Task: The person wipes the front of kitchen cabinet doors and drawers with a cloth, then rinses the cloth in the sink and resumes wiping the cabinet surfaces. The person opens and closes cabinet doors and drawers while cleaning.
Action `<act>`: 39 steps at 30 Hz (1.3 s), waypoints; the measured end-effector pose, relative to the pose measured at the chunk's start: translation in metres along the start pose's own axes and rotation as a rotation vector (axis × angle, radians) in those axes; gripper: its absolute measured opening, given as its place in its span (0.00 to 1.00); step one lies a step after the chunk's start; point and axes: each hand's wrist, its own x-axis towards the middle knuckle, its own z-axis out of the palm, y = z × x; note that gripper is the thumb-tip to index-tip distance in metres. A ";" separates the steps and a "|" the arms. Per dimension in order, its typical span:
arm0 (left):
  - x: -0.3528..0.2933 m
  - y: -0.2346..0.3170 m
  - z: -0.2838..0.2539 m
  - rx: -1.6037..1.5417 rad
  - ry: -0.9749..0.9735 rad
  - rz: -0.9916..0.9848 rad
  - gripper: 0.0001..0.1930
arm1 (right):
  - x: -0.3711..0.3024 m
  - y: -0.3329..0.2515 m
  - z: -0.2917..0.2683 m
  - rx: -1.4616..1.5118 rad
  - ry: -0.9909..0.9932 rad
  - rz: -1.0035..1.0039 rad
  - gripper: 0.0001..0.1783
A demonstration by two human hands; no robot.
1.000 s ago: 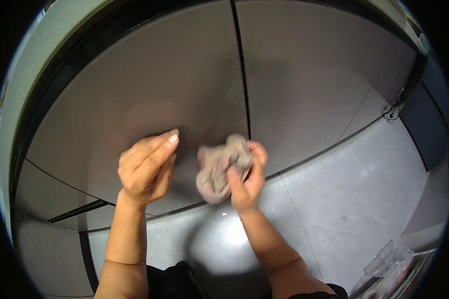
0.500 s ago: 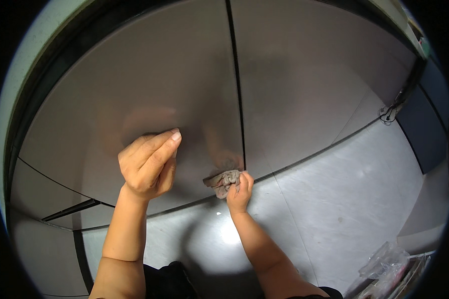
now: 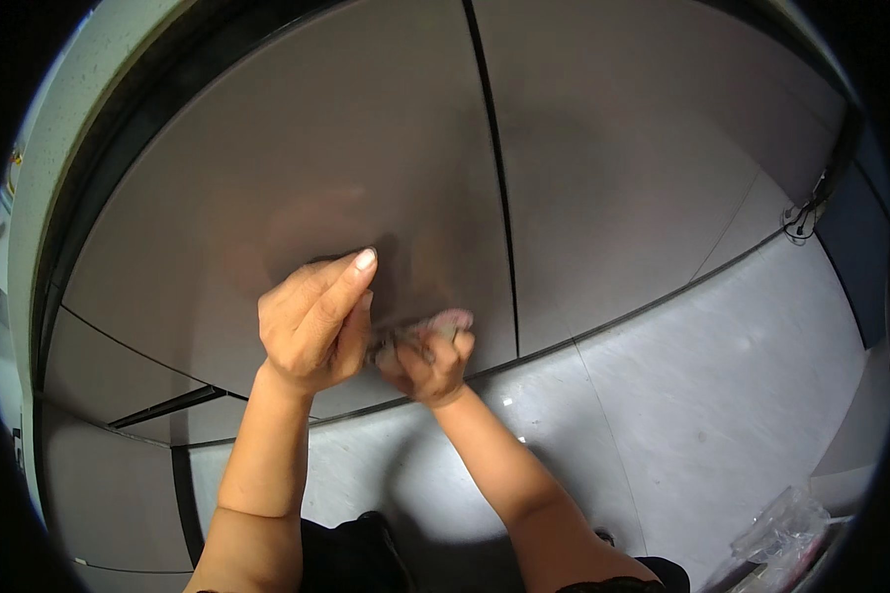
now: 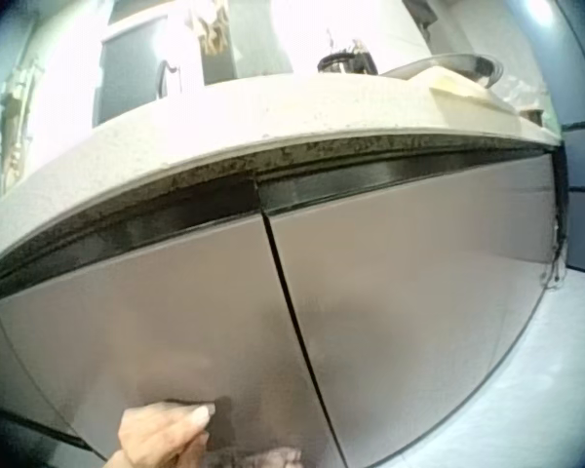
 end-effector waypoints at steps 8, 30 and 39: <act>-0.007 0.005 0.007 -0.043 0.019 0.020 0.22 | -0.247 0.063 -0.106 -0.147 -1.046 0.660 0.12; 0.001 0.014 0.049 -0.009 -0.038 0.034 0.21 | -0.208 0.047 -0.045 0.988 0.464 2.322 0.25; 0.014 0.014 0.043 0.027 -0.221 0.000 0.19 | -0.199 0.007 -0.066 0.900 -0.148 2.705 0.17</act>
